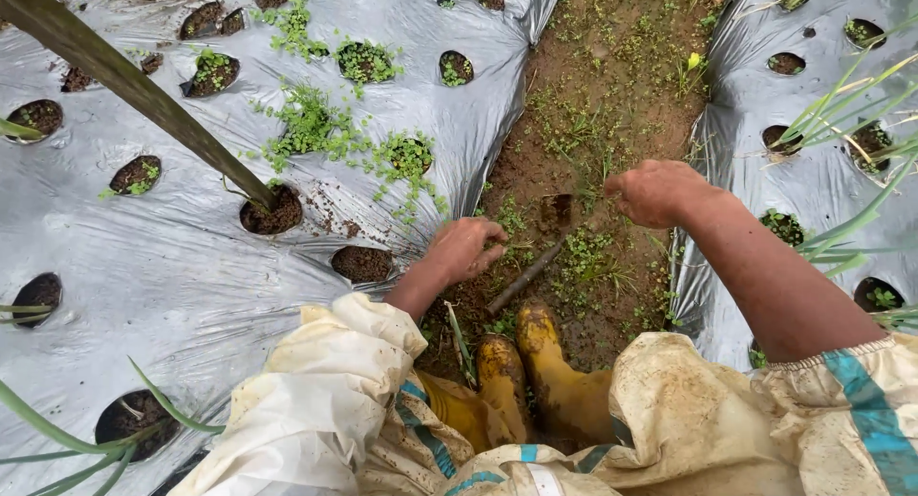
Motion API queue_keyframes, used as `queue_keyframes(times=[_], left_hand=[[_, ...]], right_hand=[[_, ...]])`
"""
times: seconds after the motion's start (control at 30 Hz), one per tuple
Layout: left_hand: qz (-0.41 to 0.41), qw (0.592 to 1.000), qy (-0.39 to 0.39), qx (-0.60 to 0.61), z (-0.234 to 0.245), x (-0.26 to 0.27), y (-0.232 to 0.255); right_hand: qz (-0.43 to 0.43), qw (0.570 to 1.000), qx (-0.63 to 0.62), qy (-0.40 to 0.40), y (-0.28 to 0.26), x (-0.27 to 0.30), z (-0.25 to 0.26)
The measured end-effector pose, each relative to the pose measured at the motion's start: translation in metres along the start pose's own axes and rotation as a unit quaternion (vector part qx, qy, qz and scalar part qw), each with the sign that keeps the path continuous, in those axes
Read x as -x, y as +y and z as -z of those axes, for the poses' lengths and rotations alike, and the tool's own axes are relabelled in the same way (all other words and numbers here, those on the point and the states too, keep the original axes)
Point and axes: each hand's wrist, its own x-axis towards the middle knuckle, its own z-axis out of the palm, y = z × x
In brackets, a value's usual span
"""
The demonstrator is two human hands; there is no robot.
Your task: The person removes weeds by hand from the soil and from around the base of plants growing through a plastic mulch sheet. They pull the weeds from the ground and from the holes in the plastic, discarding them onto the soil path between the rows.
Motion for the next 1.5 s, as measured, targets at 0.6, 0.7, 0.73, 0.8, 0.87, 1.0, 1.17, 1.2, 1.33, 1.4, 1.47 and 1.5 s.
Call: queue_keyframes(times=[0.6, 0.7, 0.73, 0.8, 0.87, 1.0, 1.17, 1.2, 1.33, 1.4, 1.47, 1.5], left_hand=[[0.092, 0.967, 0.011, 0.239, -0.108, -0.060, -0.070], [0.101, 0.961, -0.004, 0.258, -0.111, -0.069, -0.075], [0.104, 0.960, -0.007, 0.261, -0.113, -0.070, -0.078], [0.113, 0.957, -0.011, 0.268, -0.117, -0.073, -0.079], [0.106, 0.956, -0.009, 0.274, -0.124, -0.072, -0.081], [0.099, 0.955, -0.011, 0.279, -0.129, -0.066, -0.082], [0.129, 0.958, -0.018, 0.254, -0.143, -0.066, -0.094], [0.138, 0.959, -0.020, 0.247, -0.143, -0.065, -0.094], [0.155, 0.957, -0.038, 0.244, -0.133, -0.066, -0.090], [0.162, 0.956, -0.052, 0.237, -0.131, -0.066, -0.091], [0.169, 0.955, -0.061, 0.238, -0.135, -0.066, -0.093], [0.175, 0.953, -0.071, 0.237, -0.137, -0.066, -0.093]], right_hand=[[-0.009, 0.917, -0.368, -0.152, -0.054, -0.184, -0.250], [-0.113, 0.842, -0.506, -0.149, -0.075, -0.201, -0.282], [-0.114, 0.841, -0.505, -0.154, -0.079, -0.203, -0.286], [-0.193, 0.756, -0.616, -0.107, -0.084, -0.202, -0.292], [-0.213, 0.753, -0.615, -0.100, -0.090, -0.209, -0.298], [-0.261, 0.717, -0.646, -0.030, -0.096, -0.211, -0.302], [-0.295, 0.774, -0.556, 0.066, -0.058, -0.222, -0.301], [-0.312, 0.789, -0.521, 0.097, -0.049, -0.224, -0.296], [-0.284, 0.795, -0.509, 0.164, -0.050, -0.216, -0.268], [-0.229, 0.835, -0.459, 0.202, -0.069, -0.203, -0.237], [-0.143, 0.879, -0.421, 0.171, -0.088, -0.207, -0.242], [-0.056, 0.913, -0.380, 0.139, -0.098, -0.208, -0.245]])
